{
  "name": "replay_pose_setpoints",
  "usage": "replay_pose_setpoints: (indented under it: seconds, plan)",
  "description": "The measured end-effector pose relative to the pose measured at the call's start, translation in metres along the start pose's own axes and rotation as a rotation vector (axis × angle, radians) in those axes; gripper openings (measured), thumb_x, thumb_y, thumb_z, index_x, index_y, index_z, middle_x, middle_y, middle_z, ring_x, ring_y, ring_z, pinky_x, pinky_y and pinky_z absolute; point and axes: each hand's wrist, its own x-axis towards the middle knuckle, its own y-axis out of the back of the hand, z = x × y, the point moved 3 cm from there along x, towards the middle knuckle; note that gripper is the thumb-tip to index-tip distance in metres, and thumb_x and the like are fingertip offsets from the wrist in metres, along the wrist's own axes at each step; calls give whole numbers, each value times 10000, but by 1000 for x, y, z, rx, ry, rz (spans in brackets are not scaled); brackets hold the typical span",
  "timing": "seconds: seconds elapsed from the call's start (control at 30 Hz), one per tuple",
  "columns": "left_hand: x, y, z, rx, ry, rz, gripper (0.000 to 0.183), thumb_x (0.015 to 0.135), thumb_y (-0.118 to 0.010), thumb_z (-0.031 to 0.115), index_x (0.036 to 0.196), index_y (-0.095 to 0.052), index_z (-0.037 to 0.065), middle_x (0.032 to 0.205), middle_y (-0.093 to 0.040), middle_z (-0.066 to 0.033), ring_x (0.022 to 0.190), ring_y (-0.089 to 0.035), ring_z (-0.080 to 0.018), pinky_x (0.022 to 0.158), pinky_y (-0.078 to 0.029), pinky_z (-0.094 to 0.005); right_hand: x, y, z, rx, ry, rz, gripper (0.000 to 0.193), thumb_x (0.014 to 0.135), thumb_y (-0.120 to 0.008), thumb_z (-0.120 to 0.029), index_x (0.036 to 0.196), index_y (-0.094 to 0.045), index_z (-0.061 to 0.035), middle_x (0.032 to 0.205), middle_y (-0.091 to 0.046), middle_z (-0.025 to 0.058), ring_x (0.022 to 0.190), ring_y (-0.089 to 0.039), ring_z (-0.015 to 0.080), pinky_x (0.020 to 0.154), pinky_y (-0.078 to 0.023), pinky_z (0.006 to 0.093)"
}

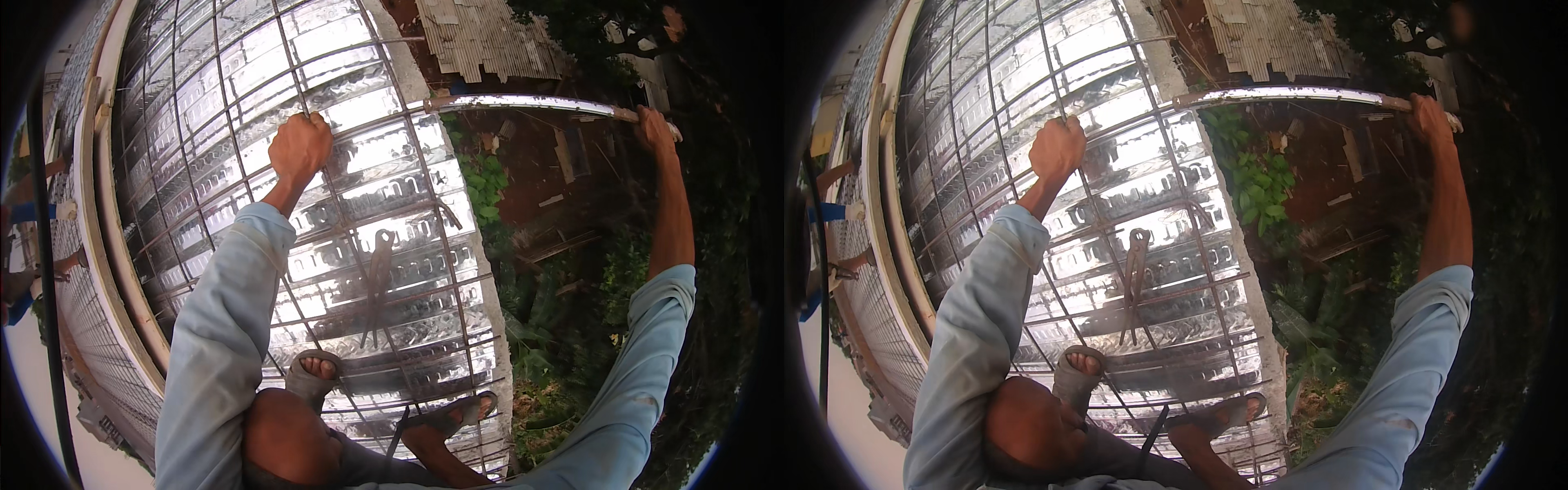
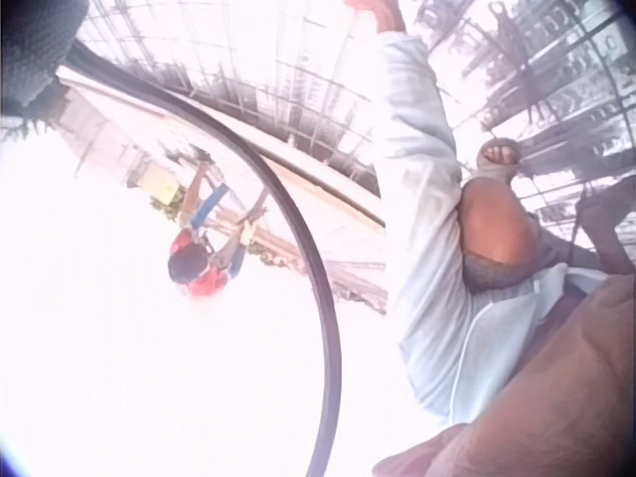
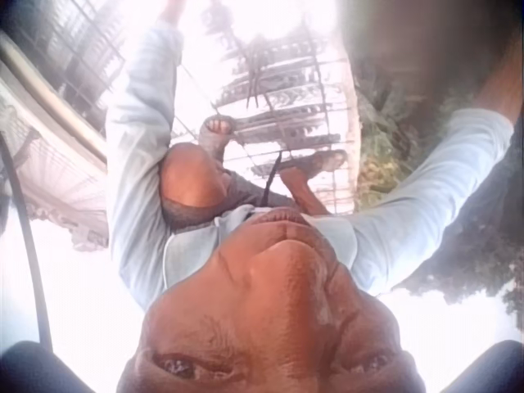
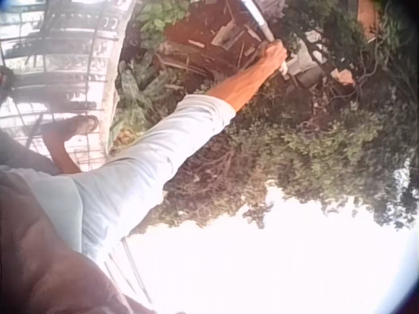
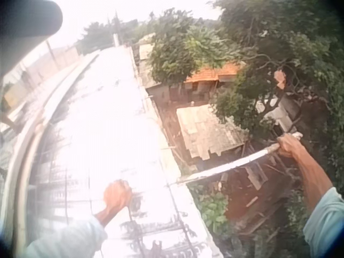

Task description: The person is assembling a rebar grid on a construction site. They use pliers to bend and secure wire ties at the intersections of the rebar rods. The person also uses a long metal bar to adjust the alignment of the rebar grid.

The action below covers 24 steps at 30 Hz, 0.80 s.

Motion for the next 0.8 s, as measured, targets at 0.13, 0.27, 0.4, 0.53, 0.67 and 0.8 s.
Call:
replay_pose_setpoints:
  seconds: [0.13,0.27,0.4,0.53,0.67,0.8]
  plan:
    - [0,-3,0,-9,4,-18,546,964,-451,412,1062,-715,-55,986,-710,-299,964,-696,-452,888,-525,-510,-19,-15,-5,62,-33,66,288,793,-600,-193,1002,-645,0,956,-662,284,943,-619,480,865,-487,562]
    - [1,-3,4,5,9,21,516,963,-472,386,1024,-734,-55,1005,-715,-293,959,-700,-452,876,-541,-494,-39,-31,-9,94,-144,94,249,791,-598,-171,948,-679,4,964,-686,277,959,-640,473,874,-496,554]
    - [3,-3,-3,16,34,35,522,959,-469,387,1034,-731,-59,1020,-714,-293,973,-698,-452,886,-537,-494,-54,-16,-35,76,-171,154,229,823,-599,-190,897,-686,9,919,-692,274,917,-665,466,835,-515,559]
    - [4,-3,2,13,15,18,530,958,-461,392,1055,-727,-56,1050,-713,-285,1002,-695,-441,905,-530,-487,-88,-12,-37,32,-237,128,221,837,-572,-171,859,-693,13,885,-691,274,871,-681,459,810,-531,547]
    - [1,-1,-1,16,16,25,528,960,-450,389,1080,-722,-47,1080,-713,-272,1025,-692,-428,919,-523,-481,-139,-8,-69,9,-377,173,201,834,-585,-168,851,-705,-8,881,-705,246,859,-687,432,792,-533,512]
    - [3,-3,-4,6,-9,4,524,962,-437,389,1081,-727,-30,1081,-714,-267,1024,-694,-425,910,-526,-494,-192,-14,-111,-16,-518,204,158,825,-560,-118,801,-681,-19,851,-705,188,871,-674,382,795,-503,480]
